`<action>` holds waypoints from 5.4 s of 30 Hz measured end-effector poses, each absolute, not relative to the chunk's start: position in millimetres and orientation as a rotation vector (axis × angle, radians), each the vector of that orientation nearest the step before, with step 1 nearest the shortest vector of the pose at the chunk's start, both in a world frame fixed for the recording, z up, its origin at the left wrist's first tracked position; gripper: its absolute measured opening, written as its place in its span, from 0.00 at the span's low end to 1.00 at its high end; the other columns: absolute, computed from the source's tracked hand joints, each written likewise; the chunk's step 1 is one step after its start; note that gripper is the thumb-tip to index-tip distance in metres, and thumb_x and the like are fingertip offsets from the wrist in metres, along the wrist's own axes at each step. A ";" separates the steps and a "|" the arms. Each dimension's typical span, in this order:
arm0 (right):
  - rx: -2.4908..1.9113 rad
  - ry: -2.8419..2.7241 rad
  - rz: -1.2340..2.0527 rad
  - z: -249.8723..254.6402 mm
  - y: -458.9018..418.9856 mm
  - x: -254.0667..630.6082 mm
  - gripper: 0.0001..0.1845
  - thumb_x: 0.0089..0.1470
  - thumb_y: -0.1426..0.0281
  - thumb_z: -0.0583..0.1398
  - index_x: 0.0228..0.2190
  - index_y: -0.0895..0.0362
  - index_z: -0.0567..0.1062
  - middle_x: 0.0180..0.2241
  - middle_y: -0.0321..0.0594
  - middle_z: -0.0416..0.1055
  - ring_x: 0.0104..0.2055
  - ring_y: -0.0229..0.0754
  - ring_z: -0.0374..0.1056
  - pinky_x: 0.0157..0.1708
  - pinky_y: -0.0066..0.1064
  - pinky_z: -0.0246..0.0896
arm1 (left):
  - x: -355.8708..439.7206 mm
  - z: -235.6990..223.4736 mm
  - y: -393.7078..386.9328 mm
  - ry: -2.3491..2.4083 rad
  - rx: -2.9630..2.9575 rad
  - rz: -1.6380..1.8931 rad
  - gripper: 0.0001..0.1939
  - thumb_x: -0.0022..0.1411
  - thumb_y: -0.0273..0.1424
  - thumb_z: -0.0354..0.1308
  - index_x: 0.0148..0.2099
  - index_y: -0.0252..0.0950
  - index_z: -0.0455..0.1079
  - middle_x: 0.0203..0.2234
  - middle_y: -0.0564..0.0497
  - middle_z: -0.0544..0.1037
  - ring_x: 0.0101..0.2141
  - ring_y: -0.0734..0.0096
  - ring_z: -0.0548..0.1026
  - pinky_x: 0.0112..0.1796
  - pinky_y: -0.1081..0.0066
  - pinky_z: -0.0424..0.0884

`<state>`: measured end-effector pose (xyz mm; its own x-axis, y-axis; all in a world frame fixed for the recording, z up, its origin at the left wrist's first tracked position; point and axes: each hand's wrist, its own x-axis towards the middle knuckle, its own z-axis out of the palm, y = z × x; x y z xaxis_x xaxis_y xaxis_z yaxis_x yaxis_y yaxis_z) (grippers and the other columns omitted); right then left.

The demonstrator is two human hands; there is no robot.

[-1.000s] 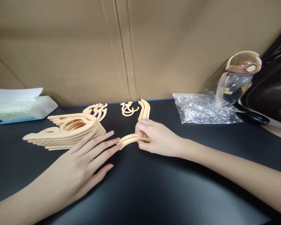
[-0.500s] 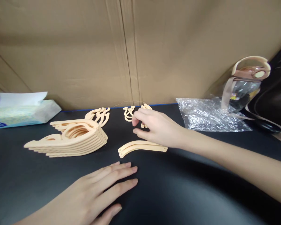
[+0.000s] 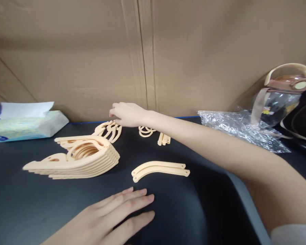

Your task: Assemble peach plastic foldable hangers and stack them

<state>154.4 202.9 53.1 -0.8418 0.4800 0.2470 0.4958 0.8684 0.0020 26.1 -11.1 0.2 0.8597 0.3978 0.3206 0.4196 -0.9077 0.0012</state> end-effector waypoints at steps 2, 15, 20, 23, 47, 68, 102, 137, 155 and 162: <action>-0.718 -2.835 -0.095 50.5 209.5 142.8 0.14 0.65 0.69 0.57 0.49 0.59 0.77 0.49 0.49 0.73 0.48 0.47 0.68 0.42 0.35 0.59 | 25.0 -0.2 -11.3 -0.658 -2.965 -0.499 0.17 0.75 0.34 0.48 0.60 0.37 0.70 0.58 0.52 0.75 0.58 0.68 0.73 0.63 0.70 0.62; -0.750 -2.890 -0.257 43.2 218.0 110.2 0.13 0.63 0.70 0.58 0.37 0.63 0.81 0.42 0.53 0.78 0.48 0.51 0.70 0.43 0.38 0.59 | 25.1 -1.5 -13.8 -0.665 -2.993 -0.519 0.19 0.77 0.34 0.44 0.60 0.35 0.70 0.58 0.50 0.76 0.58 0.66 0.73 0.60 0.67 0.67; -0.775 -2.881 -0.285 48.2 219.5 112.3 0.12 0.62 0.71 0.58 0.40 0.62 0.81 0.44 0.51 0.78 0.49 0.51 0.70 0.45 0.38 0.59 | 23.9 -1.4 -13.4 -0.672 -2.995 -0.498 0.20 0.77 0.35 0.43 0.61 0.35 0.69 0.59 0.49 0.75 0.58 0.64 0.73 0.60 0.66 0.67; -0.812 -2.873 -0.284 55.1 220.7 123.8 0.14 0.61 0.75 0.56 0.43 0.59 0.81 0.46 0.49 0.78 0.50 0.48 0.70 0.46 0.36 0.59 | 23.8 -2.6 -14.4 -0.656 -2.999 -0.491 0.20 0.77 0.35 0.42 0.61 0.35 0.69 0.59 0.49 0.75 0.58 0.63 0.73 0.61 0.65 0.66; -1.416 -2.798 0.043 51.0 161.2 241.3 0.09 0.52 0.69 0.62 0.32 0.56 0.83 0.30 0.38 0.80 0.29 0.39 0.71 0.30 0.29 0.56 | 27.4 15.6 -20.8 -0.764 -3.119 -0.506 0.18 0.71 0.30 0.53 0.60 0.36 0.70 0.59 0.49 0.74 0.59 0.65 0.72 0.61 0.67 0.66; -0.804 -2.667 0.052 60.6 15.3 258.1 0.08 0.47 0.78 0.63 0.21 0.55 0.73 0.24 0.30 0.71 0.27 0.36 0.64 0.33 0.31 0.55 | 20.3 3.0 -11.8 -0.703 -3.092 -0.870 0.11 0.69 0.20 0.46 0.37 0.38 0.65 0.24 0.55 0.70 0.24 0.71 0.63 0.27 0.69 0.60; -0.416 -2.774 -0.290 23.1 -29.8 252.6 0.13 0.59 0.72 0.60 0.22 0.55 0.73 0.25 0.34 0.68 0.28 0.40 0.57 0.32 0.36 0.56 | 19.9 4.1 -10.1 -0.716 -3.231 -0.756 0.10 0.72 0.27 0.48 0.42 0.38 0.72 0.42 0.48 0.76 0.42 0.65 0.73 0.44 0.68 0.71; -0.575 -3.015 -0.577 52.5 205.4 111.4 0.14 0.58 0.85 0.56 0.41 0.67 0.78 0.41 0.56 0.79 0.46 0.52 0.75 0.40 0.38 0.63 | 20.9 14.8 -7.0 -0.741 -3.107 -0.723 0.15 0.76 0.30 0.45 0.47 0.38 0.75 0.38 0.51 0.81 0.41 0.70 0.78 0.45 0.75 0.74; -0.538 -2.988 -0.569 51.7 211.1 116.6 0.13 0.55 0.82 0.57 0.41 0.69 0.78 0.41 0.57 0.78 0.43 0.54 0.74 0.38 0.39 0.62 | 20.6 -2.2 -6.3 -0.680 -2.961 -0.819 0.11 0.73 0.36 0.52 0.45 0.40 0.75 0.34 0.50 0.80 0.37 0.69 0.78 0.39 0.75 0.76; -0.572 -2.928 -0.550 53.0 216.1 126.5 0.13 0.59 0.80 0.54 0.41 0.67 0.77 0.42 0.57 0.77 0.42 0.50 0.72 0.39 0.38 0.59 | 22.8 14.8 -8.5 -0.713 -3.092 -0.764 0.16 0.76 0.29 0.45 0.45 0.37 0.75 0.36 0.51 0.80 0.39 0.71 0.78 0.43 0.75 0.75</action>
